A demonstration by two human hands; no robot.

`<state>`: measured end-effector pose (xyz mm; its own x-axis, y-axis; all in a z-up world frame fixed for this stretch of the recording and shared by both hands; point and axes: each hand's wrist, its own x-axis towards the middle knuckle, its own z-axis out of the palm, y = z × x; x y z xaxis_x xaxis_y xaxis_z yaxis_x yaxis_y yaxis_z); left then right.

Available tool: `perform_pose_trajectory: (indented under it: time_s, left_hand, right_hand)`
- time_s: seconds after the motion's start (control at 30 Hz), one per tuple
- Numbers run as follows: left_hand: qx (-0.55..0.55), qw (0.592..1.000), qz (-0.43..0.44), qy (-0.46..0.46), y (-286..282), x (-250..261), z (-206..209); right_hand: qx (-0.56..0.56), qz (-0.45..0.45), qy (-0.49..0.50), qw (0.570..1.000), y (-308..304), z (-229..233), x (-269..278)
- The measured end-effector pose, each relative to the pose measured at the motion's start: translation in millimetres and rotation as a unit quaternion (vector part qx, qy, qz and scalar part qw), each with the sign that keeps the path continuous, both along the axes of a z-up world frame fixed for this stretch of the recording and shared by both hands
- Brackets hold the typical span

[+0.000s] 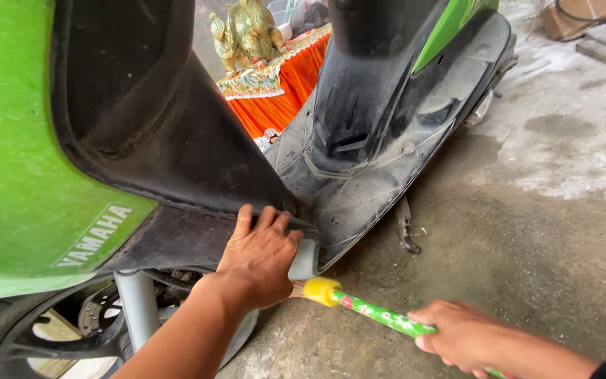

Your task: The person scrubs the front wheel, tire, and lower body panels of a green Yamaha scooter using a long-handled brush with a yellow head and green floral-patterned handle. The person holds the scooter's body with one hand while scrubbing with the other.

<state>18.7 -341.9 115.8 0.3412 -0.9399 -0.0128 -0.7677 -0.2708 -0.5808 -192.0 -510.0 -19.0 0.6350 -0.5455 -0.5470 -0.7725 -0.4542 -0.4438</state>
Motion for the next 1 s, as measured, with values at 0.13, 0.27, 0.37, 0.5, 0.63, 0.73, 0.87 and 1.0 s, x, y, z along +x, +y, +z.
perform_pose_trajectory:
  time_s: [0.13,0.27,0.37,0.5,0.63,0.73,0.87,1.0]
  left_hand:
    - [0.018,1.0,0.022,0.008,0,-7,10]
    - [0.045,0.996,0.059,0.038,-1,-15,18]
    - [0.059,0.995,0.069,0.029,4,-16,20]
    - [0.017,0.991,0.059,-0.117,25,-5,16]
    - [-0.034,0.918,0.006,-0.395,50,-6,20]
    - [0.009,0.903,-0.029,-0.43,57,-9,23]
    - [-0.031,0.904,-0.062,-0.423,52,-2,18]
    - [-0.02,0.901,-0.056,-0.429,52,-2,20]
  right_hand:
    - [-0.065,0.073,-0.001,0.995,4,8,6]
    - [-0.022,-0.034,0.001,0.999,8,5,11]
    - [-0.036,-0.108,-0.037,0.993,0,-11,20]
    - [-0.008,-0.077,-0.016,0.997,-7,-3,13]
    - [0.055,-0.067,-0.022,0.996,-15,16,6]
    - [-0.05,-0.052,-0.009,0.997,-26,11,2]
    - [-0.076,-0.075,-0.014,0.994,-31,-5,3]
    - [-0.021,-0.037,0.018,0.999,-7,-5,5]
